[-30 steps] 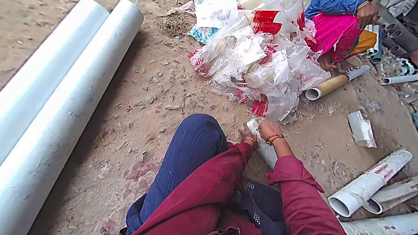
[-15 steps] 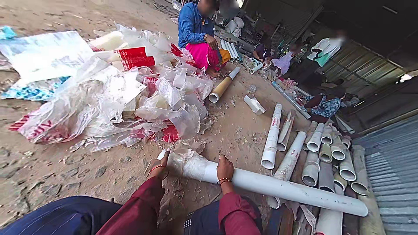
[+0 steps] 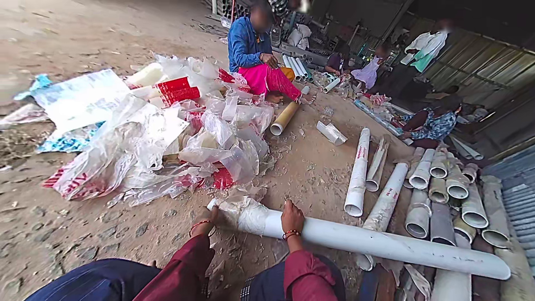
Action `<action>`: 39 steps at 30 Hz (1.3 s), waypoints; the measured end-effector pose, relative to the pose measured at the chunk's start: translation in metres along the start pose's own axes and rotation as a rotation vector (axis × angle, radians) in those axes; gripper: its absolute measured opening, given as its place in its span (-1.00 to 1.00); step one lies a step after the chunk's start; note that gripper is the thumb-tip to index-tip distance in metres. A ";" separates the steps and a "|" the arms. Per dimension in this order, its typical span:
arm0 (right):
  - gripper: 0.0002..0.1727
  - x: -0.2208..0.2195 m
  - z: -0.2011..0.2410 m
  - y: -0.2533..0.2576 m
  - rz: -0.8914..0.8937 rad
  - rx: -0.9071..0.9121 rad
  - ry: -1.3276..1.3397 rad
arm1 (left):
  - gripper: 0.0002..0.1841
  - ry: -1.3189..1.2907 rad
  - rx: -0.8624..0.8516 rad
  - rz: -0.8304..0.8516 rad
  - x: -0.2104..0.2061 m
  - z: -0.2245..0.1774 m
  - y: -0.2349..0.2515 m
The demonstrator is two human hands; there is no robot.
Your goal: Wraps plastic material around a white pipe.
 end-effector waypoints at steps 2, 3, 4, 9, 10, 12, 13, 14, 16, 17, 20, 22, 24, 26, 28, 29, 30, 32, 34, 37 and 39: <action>-0.63 -0.001 -0.001 0.000 0.006 0.005 -0.009 | -0.27 0.112 0.018 -0.053 0.004 -0.003 0.003; -0.64 -0.002 -0.001 0.000 0.001 0.010 -0.008 | -0.26 0.118 0.025 -0.051 0.007 -0.004 0.004; -0.64 -0.002 0.000 -0.001 -0.015 0.016 -0.005 | -0.29 0.108 0.026 -0.029 0.010 -0.006 0.003; -0.68 -0.003 0.002 -0.002 -0.104 0.053 0.017 | -0.56 -0.239 0.011 0.109 0.016 -0.002 -0.001; -0.67 -0.004 0.001 -0.002 -0.100 0.051 0.027 | -0.57 -0.271 0.004 0.105 0.016 0.000 0.001; -0.65 -0.003 0.001 -0.002 -0.075 0.041 0.042 | -0.55 -0.126 -0.046 0.060 0.015 -0.003 0.000; -0.64 -0.002 0.000 -0.002 -0.061 0.037 0.049 | -0.54 0.028 -0.085 0.019 0.014 -0.007 -0.003; -0.63 -0.002 0.000 -0.001 -0.055 0.035 0.053 | -0.55 0.183 -0.146 -0.025 0.014 -0.013 -0.009; -0.63 -0.003 0.000 -0.001 -0.052 0.034 0.055 | -0.47 0.459 -0.266 -0.058 0.013 -0.022 -0.020; -0.63 -0.004 0.000 0.000 -0.046 0.033 0.055 | -0.44 0.590 -0.309 -0.041 0.010 -0.026 -0.023; -0.63 -0.004 -0.001 0.001 -0.034 0.034 0.048 | -0.58 0.883 -0.383 0.062 0.001 -0.043 -0.034; -0.63 -0.005 -0.001 0.001 -0.048 0.036 0.060 | -0.61 1.022 -0.422 0.147 0.002 -0.053 -0.038; -0.63 -0.005 -0.002 0.001 -0.039 0.036 0.063 | -0.62 1.113 -0.484 0.261 0.008 -0.057 -0.034; -0.62 -0.006 -0.002 0.002 -0.012 0.032 0.065 | -0.59 1.160 -0.561 0.352 0.013 -0.055 -0.019; -0.64 -0.008 -0.002 0.001 -0.024 0.036 0.075 | -0.55 1.196 -0.561 0.384 0.014 -0.057 -0.012; -0.64 -0.008 -0.001 0.000 -0.025 0.037 0.076 | -0.54 1.214 -0.533 0.377 0.013 -0.060 -0.010; -0.64 -0.008 0.000 0.001 -0.027 0.039 0.079 | -0.51 1.234 -0.487 0.364 0.012 -0.063 -0.007; -0.65 -0.008 -0.001 0.001 -0.044 0.048 0.078 | -0.47 1.289 -0.386 0.363 0.011 -0.068 -0.002; -0.64 -0.007 -0.001 0.000 -0.048 0.050 0.070 | -0.53 1.346 -0.316 0.375 0.014 -0.074 -0.002; -0.62 -0.006 -0.001 0.001 -0.056 0.050 0.064 | -0.58 1.398 -0.324 0.426 0.022 -0.080 -0.013; -0.63 -0.008 -0.002 0.001 -0.069 0.050 0.063 | -0.59 1.533 -0.430 0.484 0.023 -0.079 -0.021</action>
Point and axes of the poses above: each hand's wrist, its own y-axis towards the middle knuckle, its own x-axis out of the back of the hand, z = x × y, the point moved 4 cm from there along y, towards the middle knuckle, and after that the axes turned 3 degrees about z, right-handed, at the moved point
